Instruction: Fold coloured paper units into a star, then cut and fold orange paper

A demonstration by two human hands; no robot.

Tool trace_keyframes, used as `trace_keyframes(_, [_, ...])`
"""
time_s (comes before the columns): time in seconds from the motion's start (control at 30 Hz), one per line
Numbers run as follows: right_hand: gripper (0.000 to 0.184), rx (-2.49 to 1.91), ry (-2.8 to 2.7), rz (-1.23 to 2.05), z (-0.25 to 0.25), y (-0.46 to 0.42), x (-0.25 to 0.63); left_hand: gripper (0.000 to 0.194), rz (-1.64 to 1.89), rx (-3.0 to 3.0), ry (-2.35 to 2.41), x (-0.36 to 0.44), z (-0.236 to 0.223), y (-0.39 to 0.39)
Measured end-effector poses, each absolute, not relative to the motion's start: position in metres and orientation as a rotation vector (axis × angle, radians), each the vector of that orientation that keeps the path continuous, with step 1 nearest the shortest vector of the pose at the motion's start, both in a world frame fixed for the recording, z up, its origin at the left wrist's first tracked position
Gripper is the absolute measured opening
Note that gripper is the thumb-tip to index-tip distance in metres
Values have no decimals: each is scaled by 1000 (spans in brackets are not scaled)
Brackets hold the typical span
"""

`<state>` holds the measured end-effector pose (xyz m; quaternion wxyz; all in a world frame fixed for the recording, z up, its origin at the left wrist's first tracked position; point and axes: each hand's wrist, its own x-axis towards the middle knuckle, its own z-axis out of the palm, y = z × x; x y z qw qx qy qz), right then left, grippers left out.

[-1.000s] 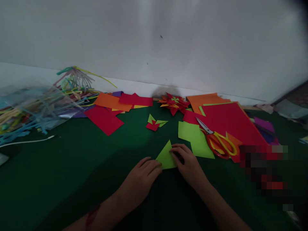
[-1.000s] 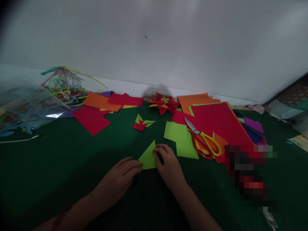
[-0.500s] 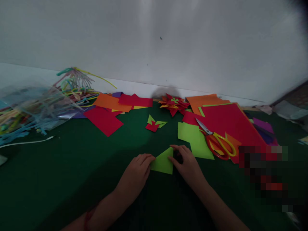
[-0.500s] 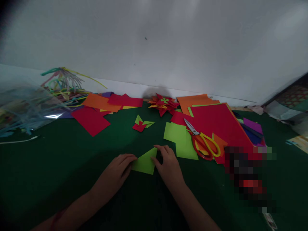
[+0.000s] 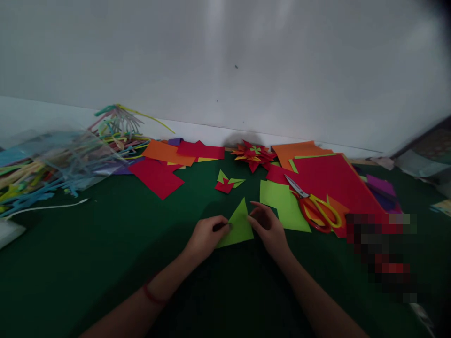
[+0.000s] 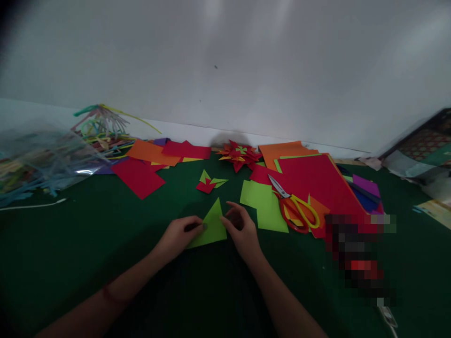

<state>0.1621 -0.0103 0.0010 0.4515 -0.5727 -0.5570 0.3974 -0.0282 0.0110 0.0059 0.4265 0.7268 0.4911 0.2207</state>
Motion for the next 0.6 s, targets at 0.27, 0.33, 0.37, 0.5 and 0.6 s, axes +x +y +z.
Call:
trace_keyframes(0.27, [25,-1401,-1387,1219,0,-9,169,21,440,1571,982,-21,5,12])
trace_keyframes(0.33, [26,-1379,-1403,1225,-1,-9,168,22,467,1570,1018,-20,3,10])
trace_keyframes(0.37, [26,-1364,-1405,1229,-1,-9,167,22,479,1582,1043,-20,3,9])
trace_keyframes(0.5, [24,-1299,-1407,1274,-2,-7,164,22,474,1673,1052,-20,4,6])
trace_keyframes(0.6, [25,-1317,-1405,1278,-4,-6,163,21,453,1720,1013,-20,6,5])
